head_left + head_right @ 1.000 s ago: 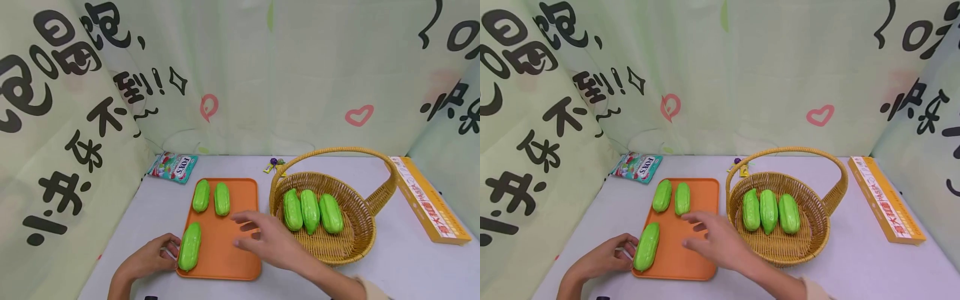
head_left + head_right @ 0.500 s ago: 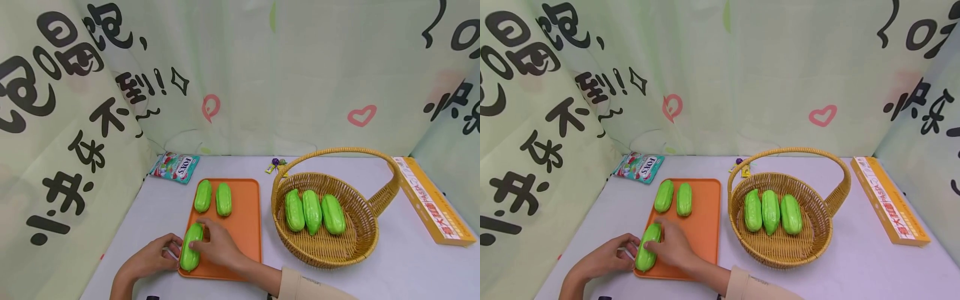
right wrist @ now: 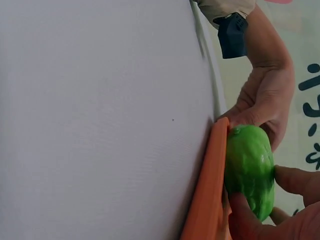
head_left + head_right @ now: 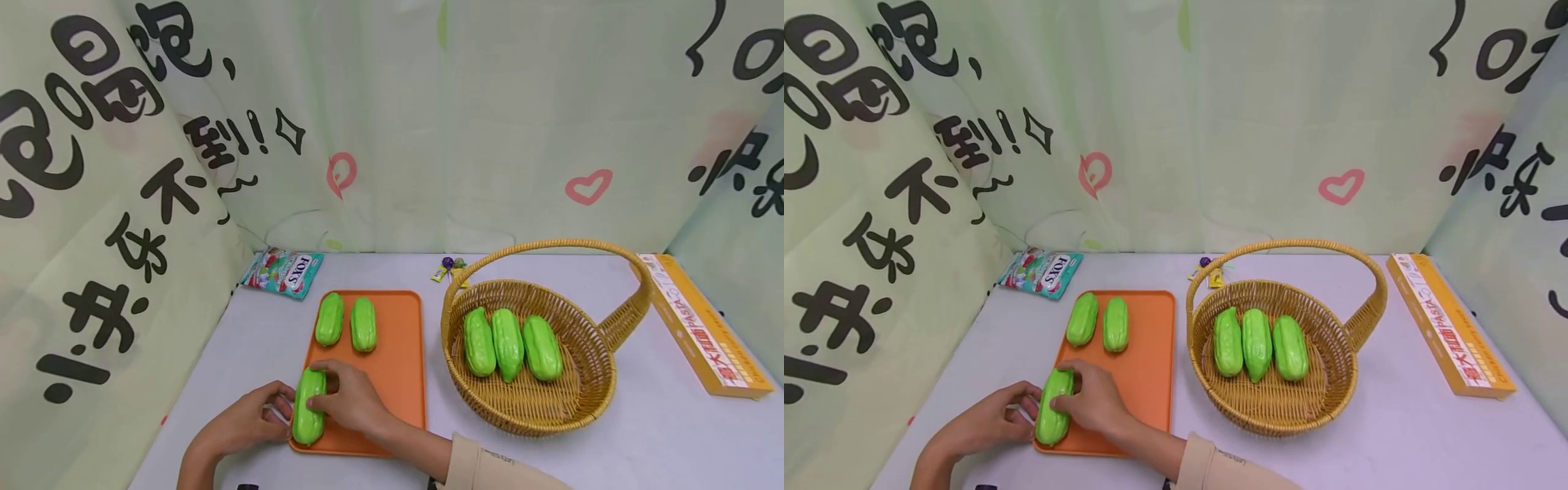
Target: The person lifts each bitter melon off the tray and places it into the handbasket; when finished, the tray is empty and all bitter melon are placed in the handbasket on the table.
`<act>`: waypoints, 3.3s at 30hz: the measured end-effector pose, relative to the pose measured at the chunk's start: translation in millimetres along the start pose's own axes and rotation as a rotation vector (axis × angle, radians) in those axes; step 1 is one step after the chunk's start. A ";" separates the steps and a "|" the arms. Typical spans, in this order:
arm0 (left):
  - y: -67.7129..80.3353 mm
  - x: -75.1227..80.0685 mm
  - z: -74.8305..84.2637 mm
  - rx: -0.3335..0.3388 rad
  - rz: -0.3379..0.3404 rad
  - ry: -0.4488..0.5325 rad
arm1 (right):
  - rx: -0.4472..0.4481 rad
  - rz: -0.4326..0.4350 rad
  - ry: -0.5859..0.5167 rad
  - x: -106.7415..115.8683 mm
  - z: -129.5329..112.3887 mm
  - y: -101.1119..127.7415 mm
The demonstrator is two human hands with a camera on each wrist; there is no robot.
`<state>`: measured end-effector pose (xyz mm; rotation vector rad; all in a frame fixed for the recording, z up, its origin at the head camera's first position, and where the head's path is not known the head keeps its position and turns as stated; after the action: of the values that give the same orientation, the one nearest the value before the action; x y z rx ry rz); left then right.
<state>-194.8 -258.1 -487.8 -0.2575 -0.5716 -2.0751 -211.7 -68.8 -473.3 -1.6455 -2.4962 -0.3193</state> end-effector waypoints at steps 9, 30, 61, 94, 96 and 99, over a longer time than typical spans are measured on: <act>-0.1 -3.1 0.6 -0.004 0.013 0.005 | -0.006 -0.090 -0.141 40.1 -25.8 33.1; 1.7 1.6 1.3 -0.025 0.019 -0.028 | 0.045 0.109 0.144 256.4 -35.5 109.9; 2.0 -0.3 1.2 -0.017 0.015 0.008 | -0.054 0.135 0.242 297.8 10.9 74.9; 0.0 0.7 -0.7 -0.031 0.022 -0.023 | -0.047 0.009 0.236 107.4 -31.2 -58.7; 0.4 0.9 -0.2 -0.025 0.022 -0.023 | -0.075 0.013 0.214 104.8 -25.3 -64.9; 1.0 1.1 0.4 -0.020 0.021 -0.020 | -0.100 0.031 0.185 101.4 -18.9 -72.3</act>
<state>-194.6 -259.2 -486.7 -0.2949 -0.5579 -2.0609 -318.2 -10.8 -439.3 -1.6070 -2.3516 -0.5737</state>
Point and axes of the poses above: each hand's wrist, its own y-axis away from the middle knuckle, its own x-axis out of the back of the hand, z = x × y, the point moved 5 cm from there along -y, towards the middle knuckle, and after that the axes turned 1 degree about -x, right-handed, at the moved point
